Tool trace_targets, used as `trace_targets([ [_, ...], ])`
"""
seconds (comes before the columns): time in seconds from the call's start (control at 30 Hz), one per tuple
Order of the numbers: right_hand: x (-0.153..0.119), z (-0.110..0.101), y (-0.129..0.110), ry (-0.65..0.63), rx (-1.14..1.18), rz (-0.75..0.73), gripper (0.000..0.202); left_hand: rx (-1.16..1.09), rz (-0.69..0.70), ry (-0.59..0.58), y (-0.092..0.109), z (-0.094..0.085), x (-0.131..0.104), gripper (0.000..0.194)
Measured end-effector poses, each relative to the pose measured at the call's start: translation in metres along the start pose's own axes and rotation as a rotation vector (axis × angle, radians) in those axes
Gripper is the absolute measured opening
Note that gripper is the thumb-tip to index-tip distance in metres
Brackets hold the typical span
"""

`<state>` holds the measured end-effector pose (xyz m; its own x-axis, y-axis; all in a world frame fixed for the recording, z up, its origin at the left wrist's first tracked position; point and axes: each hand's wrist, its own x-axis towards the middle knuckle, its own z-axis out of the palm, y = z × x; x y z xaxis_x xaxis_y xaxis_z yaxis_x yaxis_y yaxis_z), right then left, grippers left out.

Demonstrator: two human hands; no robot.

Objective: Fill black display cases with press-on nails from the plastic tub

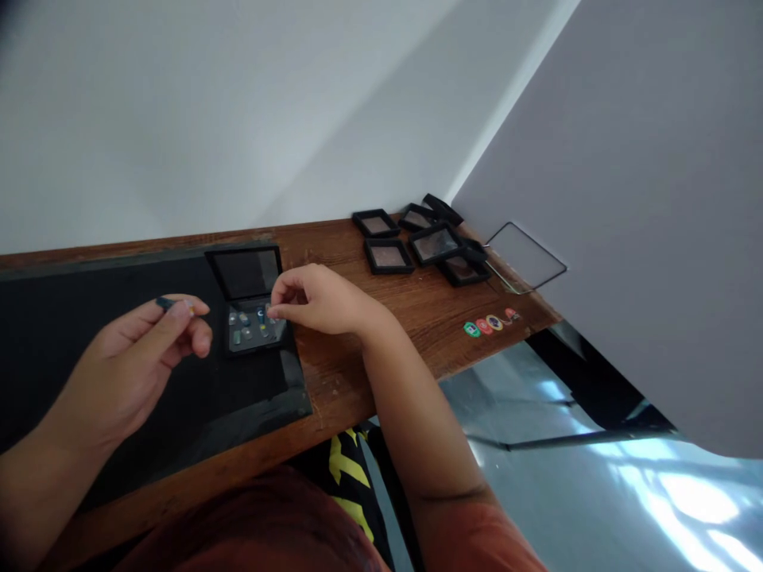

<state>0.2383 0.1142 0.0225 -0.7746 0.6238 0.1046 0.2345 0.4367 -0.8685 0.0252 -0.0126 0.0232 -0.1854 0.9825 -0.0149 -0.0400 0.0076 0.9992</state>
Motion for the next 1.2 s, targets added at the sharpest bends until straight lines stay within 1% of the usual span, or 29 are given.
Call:
trace_targets([
  [0.1, 0.000, 0.001, 0.000, -0.065, -0.107, 0.073, 0.015, 0.025, 0.004, 0.062, 0.002, -0.001, 0.001, 0.016],
  [0.23, 0.002, 0.004, -0.002, -0.109, -0.138, 0.106, 0.008, 0.047, -0.010, 0.063, 0.002, -0.001, 0.002, 0.014],
  [0.37, 0.004, 0.006, -0.004, -0.124, -0.168, 0.111, 0.009, 0.063, 0.006, 0.058, 0.000, 0.000, 0.001, 0.013],
  [0.47, 0.005, 0.009, -0.004, -0.126, -0.198, 0.112, 0.011, 0.073, 0.004, 0.055, 0.000, 0.000, 0.001, 0.013],
  [0.6, 0.006, 0.012, -0.005, -0.099, -0.214, 0.138, 0.010, 0.078, -0.006, 0.041, 0.000, 0.000, 0.001, 0.012],
  [0.73, 0.006, 0.011, -0.006, -0.091, -0.235, 0.153, 0.010, 0.091, 0.002, 0.033, -0.001, 0.001, 0.002, 0.012],
  [0.83, 0.006, 0.008, -0.005, -0.092, -0.262, 0.146, 0.015, 0.089, 0.006, 0.037, -0.001, 0.001, 0.003, 0.012],
  [0.97, 0.004, 0.004, -0.003, -0.081, -0.275, 0.097, 0.023, 0.083, 0.004, 0.034, 0.001, 0.001, 0.002, 0.012],
  [1.07, 0.003, 0.001, -0.003, -0.082, -0.270, 0.099, 0.018, 0.074, 0.005, 0.041, 0.001, 0.001, 0.002, 0.012],
  [1.2, 0.002, -0.001, -0.001, -0.129, -0.255, 0.127, 0.013, 0.076, 0.019, 0.057, 0.003, 0.000, 0.003, 0.012],
])
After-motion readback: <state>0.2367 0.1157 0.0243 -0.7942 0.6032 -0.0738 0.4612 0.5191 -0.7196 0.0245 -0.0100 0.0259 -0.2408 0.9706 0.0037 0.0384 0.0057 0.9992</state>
